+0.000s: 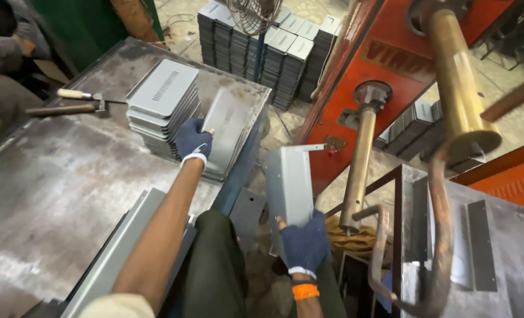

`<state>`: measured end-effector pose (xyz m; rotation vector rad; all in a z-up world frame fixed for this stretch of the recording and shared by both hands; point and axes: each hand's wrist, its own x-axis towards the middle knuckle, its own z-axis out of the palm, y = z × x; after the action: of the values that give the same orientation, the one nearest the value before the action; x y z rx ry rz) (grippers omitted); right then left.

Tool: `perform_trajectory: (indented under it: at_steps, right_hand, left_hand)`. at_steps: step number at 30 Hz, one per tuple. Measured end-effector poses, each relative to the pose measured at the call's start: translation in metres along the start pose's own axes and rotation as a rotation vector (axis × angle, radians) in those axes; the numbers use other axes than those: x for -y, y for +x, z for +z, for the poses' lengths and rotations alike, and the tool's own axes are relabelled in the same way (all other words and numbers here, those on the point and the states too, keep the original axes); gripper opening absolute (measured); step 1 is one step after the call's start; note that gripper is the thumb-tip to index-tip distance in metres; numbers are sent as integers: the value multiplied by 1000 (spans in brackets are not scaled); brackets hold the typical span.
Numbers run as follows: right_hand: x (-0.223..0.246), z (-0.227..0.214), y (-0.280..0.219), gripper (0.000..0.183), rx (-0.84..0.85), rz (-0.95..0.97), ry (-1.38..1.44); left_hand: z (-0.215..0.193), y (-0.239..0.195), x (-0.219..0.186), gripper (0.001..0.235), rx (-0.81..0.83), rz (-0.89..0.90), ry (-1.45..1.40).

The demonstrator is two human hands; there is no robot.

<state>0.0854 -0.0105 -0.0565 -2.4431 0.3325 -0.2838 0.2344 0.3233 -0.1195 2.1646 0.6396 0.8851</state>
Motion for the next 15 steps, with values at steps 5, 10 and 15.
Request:
perform_trajectory:
  at_steps: [5,10,15]
  right_hand:
    - [-10,-9,-14,82,-58,-77,-8]
    - [9,-52,-47,72,-110,-145,62]
    - [39,-102,-62,85,-280,-193,117]
  left_hand:
    - [-51,-127,-7,16,319,-723,-991]
    - [-139,-211,-98,56,633,-1083,-1314]
    - [-162,-240,-121,46,519,-1048,-1794]
